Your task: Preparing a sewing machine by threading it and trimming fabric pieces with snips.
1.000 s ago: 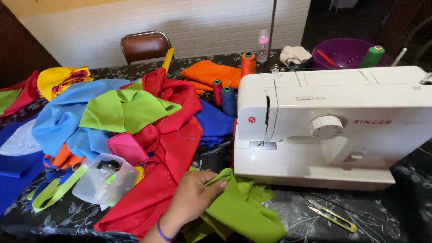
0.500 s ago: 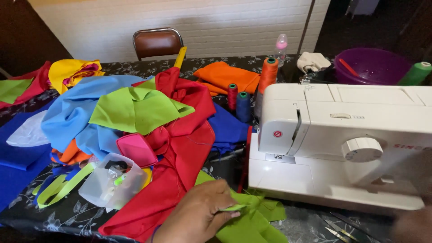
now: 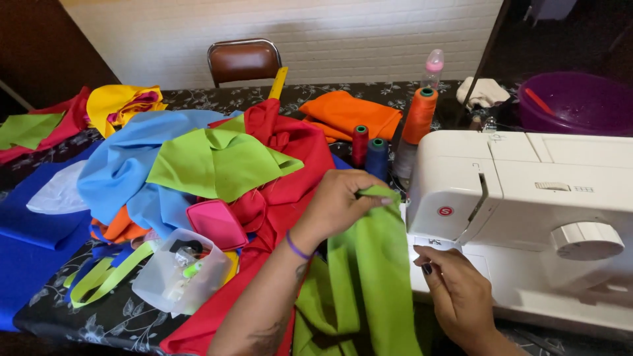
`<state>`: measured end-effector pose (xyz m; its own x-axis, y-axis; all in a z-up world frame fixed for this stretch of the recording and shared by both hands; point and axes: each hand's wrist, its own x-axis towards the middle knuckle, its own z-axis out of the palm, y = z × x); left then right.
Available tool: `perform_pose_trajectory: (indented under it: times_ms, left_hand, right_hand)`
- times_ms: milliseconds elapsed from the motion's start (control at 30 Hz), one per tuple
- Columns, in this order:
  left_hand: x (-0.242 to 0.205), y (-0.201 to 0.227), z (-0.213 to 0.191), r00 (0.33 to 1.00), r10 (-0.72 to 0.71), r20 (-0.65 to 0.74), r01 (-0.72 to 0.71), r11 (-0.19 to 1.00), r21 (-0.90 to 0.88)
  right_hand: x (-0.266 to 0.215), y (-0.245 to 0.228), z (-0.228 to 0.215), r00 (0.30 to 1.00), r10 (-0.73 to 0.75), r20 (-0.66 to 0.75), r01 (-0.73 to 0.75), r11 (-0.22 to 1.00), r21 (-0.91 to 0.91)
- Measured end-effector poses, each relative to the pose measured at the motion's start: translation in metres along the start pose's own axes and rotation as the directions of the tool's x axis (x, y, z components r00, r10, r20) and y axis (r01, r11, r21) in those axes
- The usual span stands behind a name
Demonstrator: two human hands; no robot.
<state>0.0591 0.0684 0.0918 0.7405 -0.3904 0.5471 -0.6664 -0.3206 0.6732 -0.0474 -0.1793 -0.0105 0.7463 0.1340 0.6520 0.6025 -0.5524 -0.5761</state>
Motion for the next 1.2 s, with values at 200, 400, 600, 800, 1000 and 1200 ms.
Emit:
perform_pose_trajectory:
  times_ms: [200,400,600,800,1000,1200]
  left_hand:
    - [0.031,-0.049,0.046,0.992,-0.052,-0.117,0.026,0.976,-0.218]
    - [0.028,-0.051,0.053,0.988,-0.064,-0.143,0.026,0.966,-0.256]
    - [0.018,-0.063,0.057,0.981,-0.178,-0.077,0.165,0.975,-0.147]
    - [0.002,-0.099,0.041,0.922,-0.359,-0.148,0.345,0.932,-0.113]
    - [-0.049,0.002,-0.024,0.774,-0.626,-0.094,0.609,0.777,-0.159]
    - [-0.12,0.057,-0.016,0.748,-0.652,-0.125,0.627,0.756,-0.189]
  right_hand:
    - [0.003,0.002,0.01,0.997,0.0,-0.073,-0.005,0.998,-0.068]
    - [0.005,0.001,0.016,0.99,0.032,-0.14,-0.032,0.999,0.001]
    - [0.006,-0.002,0.013,0.989,0.083,-0.121,-0.084,0.996,-0.007]
    - [0.001,0.001,-0.003,0.969,-0.187,0.164,0.174,0.981,0.085]
    - [-0.032,-0.033,-0.066,0.709,-0.492,0.506,0.351,0.868,0.352]
    - [-0.107,0.03,-0.131,0.773,-0.004,0.634,0.057,0.996,-0.063]
